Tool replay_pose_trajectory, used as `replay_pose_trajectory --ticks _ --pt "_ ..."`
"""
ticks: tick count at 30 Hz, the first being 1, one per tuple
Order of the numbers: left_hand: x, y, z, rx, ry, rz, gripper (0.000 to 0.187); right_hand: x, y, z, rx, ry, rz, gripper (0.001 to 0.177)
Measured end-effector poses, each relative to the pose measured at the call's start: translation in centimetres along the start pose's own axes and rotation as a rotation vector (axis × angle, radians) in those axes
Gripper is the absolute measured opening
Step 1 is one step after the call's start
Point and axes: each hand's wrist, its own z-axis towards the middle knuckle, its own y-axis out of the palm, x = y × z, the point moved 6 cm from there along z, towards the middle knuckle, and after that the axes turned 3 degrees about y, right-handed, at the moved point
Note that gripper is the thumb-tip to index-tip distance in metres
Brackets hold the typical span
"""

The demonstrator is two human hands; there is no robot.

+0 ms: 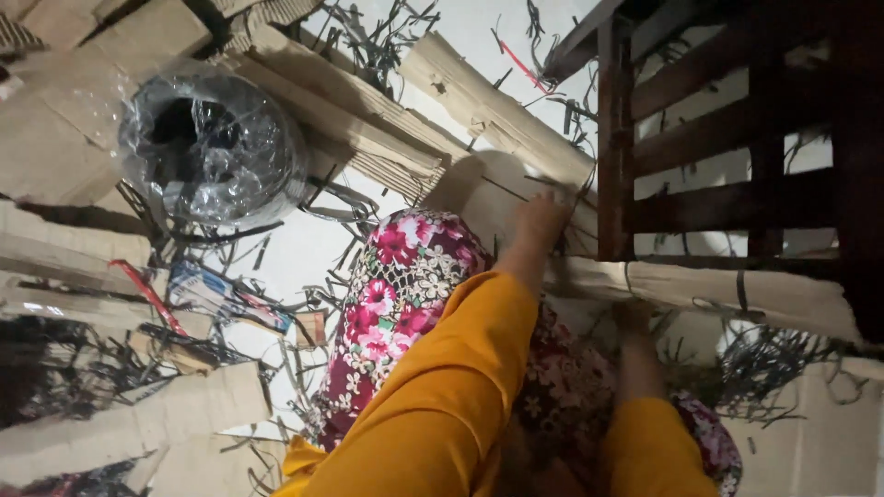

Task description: The person wraps a piece of cardboard around a wooden furniture leg and secures it with wire. They use scissors to cut the wire and tie it tightly around the cardboard to hold it in place.

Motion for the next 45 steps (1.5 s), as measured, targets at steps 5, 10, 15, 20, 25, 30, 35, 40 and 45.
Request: replay_pose_trajectory --ticks 5,10,15,20,25,30,35,40,45 --pt "-2.0 8.3 5.4 0.024 -0.012 0.079 0.027 -0.5 -5.8 0.2 -0.270 0.124 0.244 0.027" --pt "-3.3 13.7 9.8 0.115 -0.036 0.181 0.012 -1.0 -13.0 0.4 -0.464 0.271 0.432 0.040" --pt "-2.7 5.3 2.6 0.024 -0.152 0.004 0.026 -0.7 -14.4 0.9 -0.552 0.427 0.405 0.035" --pt "-4.2 5.8 1.7 0.912 0.058 0.311 0.018 1.7 -15.0 0.4 -0.278 0.827 0.956 0.030" --pt "-4.1 -0.3 0.4 0.171 -0.193 0.008 0.006 1.9 -25.6 -3.3 -0.201 0.696 1.249 0.025" --pt "-3.6 -3.3 -3.3 0.152 -0.189 0.002 0.009 1.6 -22.0 -3.4 0.148 0.488 1.412 0.015" --pt "-4.0 -4.6 -5.0 0.125 -0.246 -0.008 0.009 1.7 -22.3 -3.7 0.204 0.499 1.426 0.006" --pt "-2.5 -4.0 -8.7 0.026 -0.175 -0.083 0.012 1.9 -23.1 -4.3 0.136 0.580 1.368 0.005" --pt "1.7 1.9 -15.0 -0.212 0.138 0.232 0.016 -0.2 -29.7 -7.2 -0.045 0.596 1.333 0.013"
